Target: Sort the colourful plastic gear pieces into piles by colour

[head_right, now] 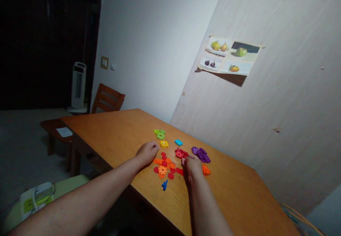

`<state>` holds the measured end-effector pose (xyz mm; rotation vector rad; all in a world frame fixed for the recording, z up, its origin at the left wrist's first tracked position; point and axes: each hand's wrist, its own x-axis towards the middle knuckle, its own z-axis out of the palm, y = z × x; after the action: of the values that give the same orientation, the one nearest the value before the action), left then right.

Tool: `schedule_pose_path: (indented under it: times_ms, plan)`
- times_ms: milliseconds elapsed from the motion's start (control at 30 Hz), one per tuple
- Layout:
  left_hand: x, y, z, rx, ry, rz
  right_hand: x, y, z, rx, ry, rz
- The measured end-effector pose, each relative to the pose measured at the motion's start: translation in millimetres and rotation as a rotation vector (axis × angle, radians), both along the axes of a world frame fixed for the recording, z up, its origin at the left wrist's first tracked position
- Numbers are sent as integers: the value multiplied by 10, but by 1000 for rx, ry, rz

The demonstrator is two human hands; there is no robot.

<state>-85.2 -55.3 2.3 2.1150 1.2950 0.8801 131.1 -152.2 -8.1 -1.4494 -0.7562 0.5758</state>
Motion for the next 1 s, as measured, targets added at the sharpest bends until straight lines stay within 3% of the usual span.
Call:
schedule_pose_path:
  times_ms: [433, 667, 800, 1000]
  plan:
    - [8, -6, -71, -22, -9, -19, 209, -400, -113, -228, -126, 62]
    - [6, -19, -53, -4, -7, -19, 225, -538, -160, -319, -356, 252]
    - [4, -24, -34, 19, 0, -15, 158, -520, -174, -384, -526, 175]
    - [-9, -41, 23, 6, 31, -11, 135, -568, -184, -339, -470, 68]
